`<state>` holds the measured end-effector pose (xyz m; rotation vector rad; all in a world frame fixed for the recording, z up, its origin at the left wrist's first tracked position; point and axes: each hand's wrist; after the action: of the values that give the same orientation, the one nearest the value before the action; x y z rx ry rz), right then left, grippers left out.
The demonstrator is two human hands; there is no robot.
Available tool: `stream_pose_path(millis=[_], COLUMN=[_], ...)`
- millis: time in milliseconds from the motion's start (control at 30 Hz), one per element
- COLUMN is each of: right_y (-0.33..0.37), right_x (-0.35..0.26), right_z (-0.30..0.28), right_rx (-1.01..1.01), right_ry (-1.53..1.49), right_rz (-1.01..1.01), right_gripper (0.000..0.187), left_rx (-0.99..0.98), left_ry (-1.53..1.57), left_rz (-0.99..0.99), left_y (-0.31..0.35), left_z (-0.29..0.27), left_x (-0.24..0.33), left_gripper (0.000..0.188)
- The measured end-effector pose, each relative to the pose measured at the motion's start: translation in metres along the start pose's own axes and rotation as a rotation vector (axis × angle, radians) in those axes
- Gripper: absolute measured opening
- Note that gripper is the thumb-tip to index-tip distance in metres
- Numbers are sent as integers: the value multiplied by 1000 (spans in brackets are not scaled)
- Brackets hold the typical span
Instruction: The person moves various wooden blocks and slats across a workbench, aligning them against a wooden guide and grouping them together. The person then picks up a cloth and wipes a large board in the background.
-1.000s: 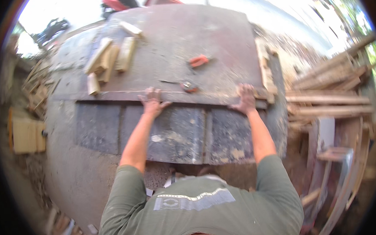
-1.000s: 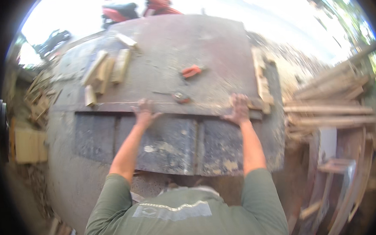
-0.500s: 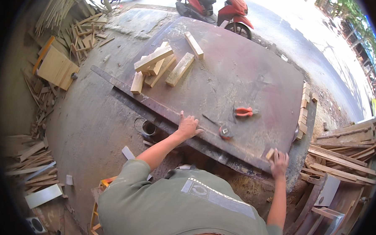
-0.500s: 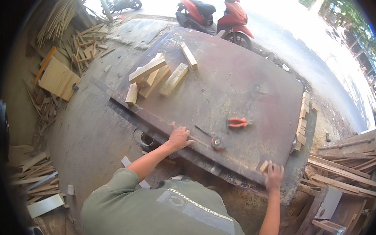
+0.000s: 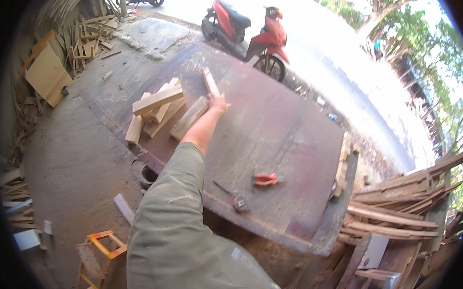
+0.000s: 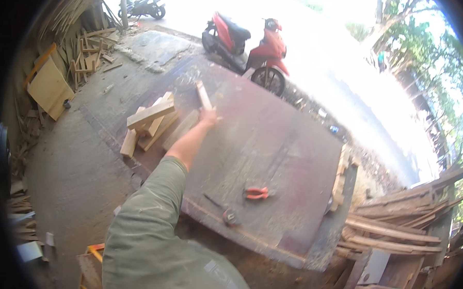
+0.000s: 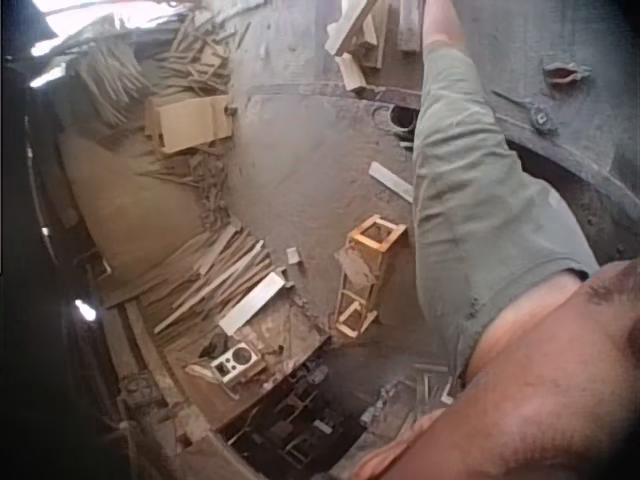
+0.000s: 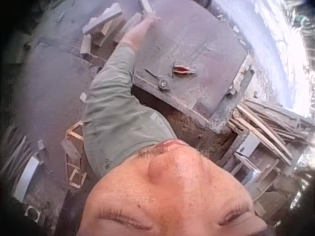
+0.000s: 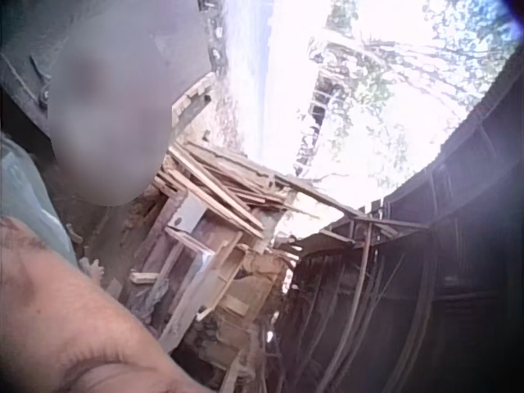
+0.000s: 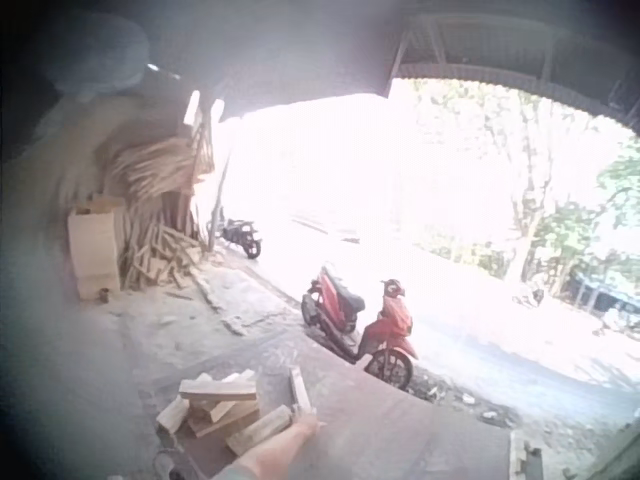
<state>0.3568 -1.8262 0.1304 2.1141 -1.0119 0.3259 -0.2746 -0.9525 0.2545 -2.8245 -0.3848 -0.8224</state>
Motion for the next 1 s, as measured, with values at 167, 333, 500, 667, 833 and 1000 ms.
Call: stream_pose_path(millis=[167,333,500,667,833,1000], right_y=[5,14,132,158,127,6], right_x=[-27,-57,-213,-288,-252,-197], right_z=[-6,-1,-312,-442,-434,-394], right_rx=[85,778,1062,1187,726,851], right_ry=[-131,-474,-631,-299,-97,30], right_rz=[-102,-387,-832,-1213,-1192,-876], right_gripper=[75,77,63,92,76,70], left_rx=[27,310,-301,-957,-1111,-487], left_ry=[76,483,1126,1225,1267,684], left_rz=[-28,74,30,-4,-20,365], left_y=[-12,76,227,362,426,420], left_z=[1,-47,-128,-109,-81,-44], left_x=[-21,6,31,57,84,-3], left_gripper=[50,32,23,26,47,74])
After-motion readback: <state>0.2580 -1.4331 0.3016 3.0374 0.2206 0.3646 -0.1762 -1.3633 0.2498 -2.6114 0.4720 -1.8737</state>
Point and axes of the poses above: each hand's wrist, its own y-axis away from the middle knuckle, its own z-axis out of the palm, x = y × z, and after that the axes turned 15 degrees about y, right-handed
